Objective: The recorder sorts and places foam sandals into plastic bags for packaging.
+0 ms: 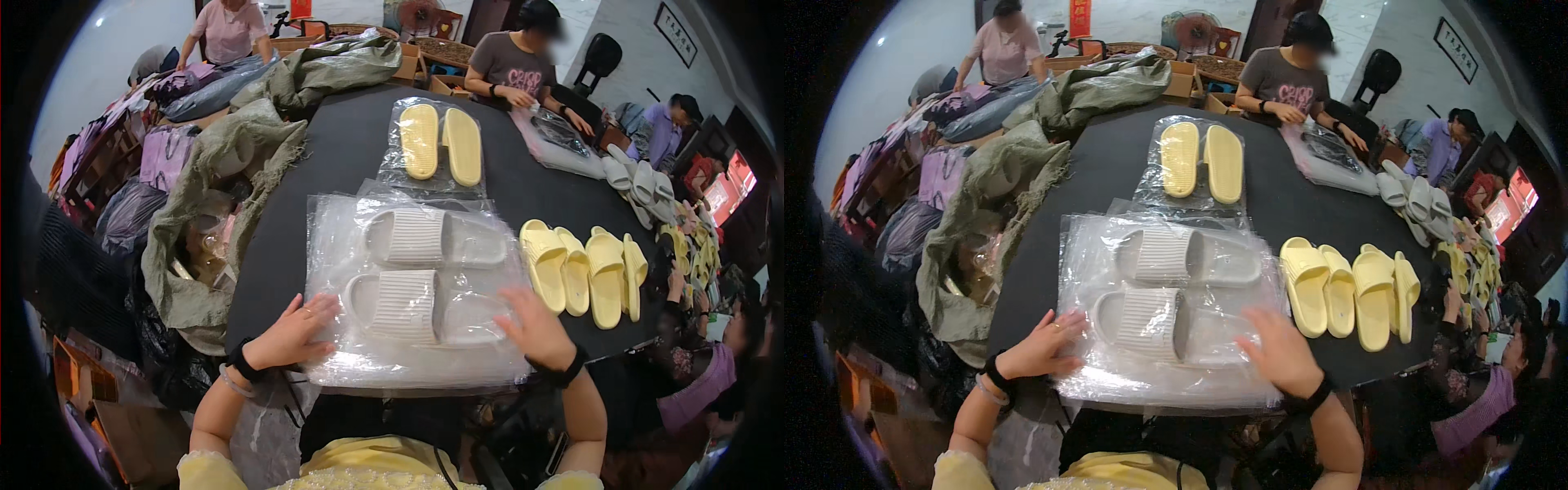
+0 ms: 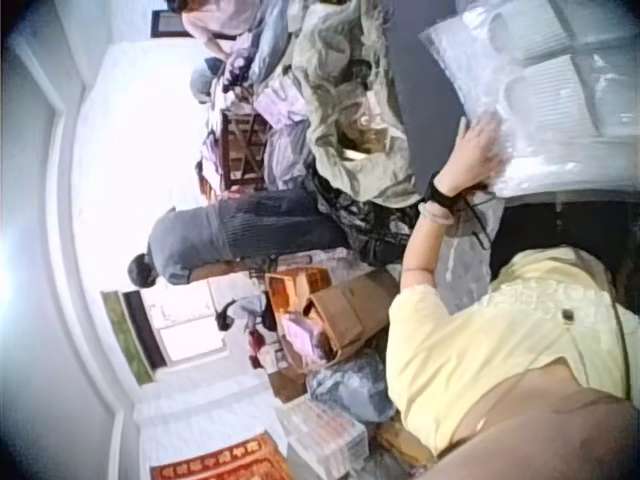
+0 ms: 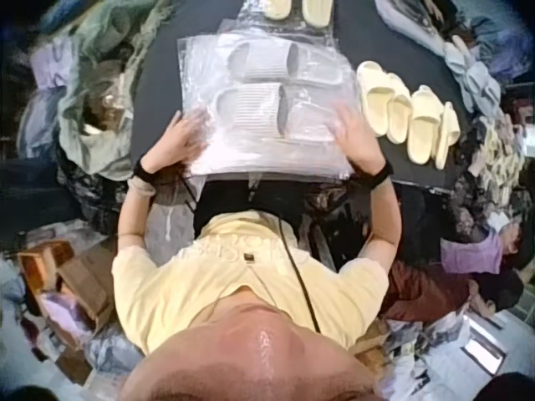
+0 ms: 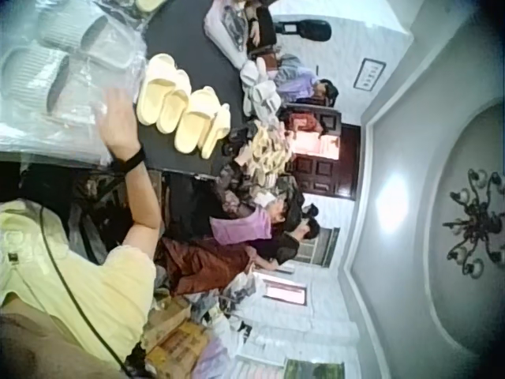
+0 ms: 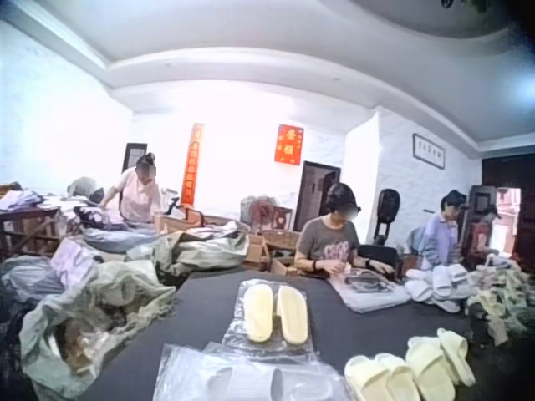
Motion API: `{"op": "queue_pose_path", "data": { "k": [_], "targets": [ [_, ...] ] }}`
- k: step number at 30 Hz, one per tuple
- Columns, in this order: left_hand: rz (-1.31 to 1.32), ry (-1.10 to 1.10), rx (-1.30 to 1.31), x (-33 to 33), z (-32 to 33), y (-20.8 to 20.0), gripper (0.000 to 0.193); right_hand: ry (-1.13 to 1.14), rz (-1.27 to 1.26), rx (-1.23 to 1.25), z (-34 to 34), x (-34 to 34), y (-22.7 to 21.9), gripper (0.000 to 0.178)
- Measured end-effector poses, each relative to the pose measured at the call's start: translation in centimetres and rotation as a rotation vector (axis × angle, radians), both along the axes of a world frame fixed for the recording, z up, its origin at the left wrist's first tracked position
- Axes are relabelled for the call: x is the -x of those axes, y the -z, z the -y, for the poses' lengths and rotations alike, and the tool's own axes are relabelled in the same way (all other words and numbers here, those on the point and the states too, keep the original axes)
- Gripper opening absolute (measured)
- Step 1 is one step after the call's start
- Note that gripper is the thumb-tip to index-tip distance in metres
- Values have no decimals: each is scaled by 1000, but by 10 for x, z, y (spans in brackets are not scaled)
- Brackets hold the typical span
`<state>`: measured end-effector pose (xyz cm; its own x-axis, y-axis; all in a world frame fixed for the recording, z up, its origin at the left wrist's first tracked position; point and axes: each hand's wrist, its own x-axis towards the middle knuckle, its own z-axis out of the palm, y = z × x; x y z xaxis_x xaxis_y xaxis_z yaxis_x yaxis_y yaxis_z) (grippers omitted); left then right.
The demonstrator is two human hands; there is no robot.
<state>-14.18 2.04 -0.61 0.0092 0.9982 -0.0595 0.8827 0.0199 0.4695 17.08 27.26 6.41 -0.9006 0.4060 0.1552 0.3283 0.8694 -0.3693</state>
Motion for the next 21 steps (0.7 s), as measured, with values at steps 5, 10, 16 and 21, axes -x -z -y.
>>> {"op": "queue_pose_path", "data": {
  "k": [5,10,16,21],
  "targets": [
    [332,-330,-271,-3,-5,-15,40,431,117,191,-98,-15,20,58],
    [385,-656,-256,-8,-26,-11,31,548,-76,412,-154,17,44,59],
    [360,-612,-372,-12,-16,-10,19,498,-273,205,-178,35,29,24],
    [547,-770,-410,-38,3,-14,16,334,-674,909,-172,44,-19,27]
  ]
}}
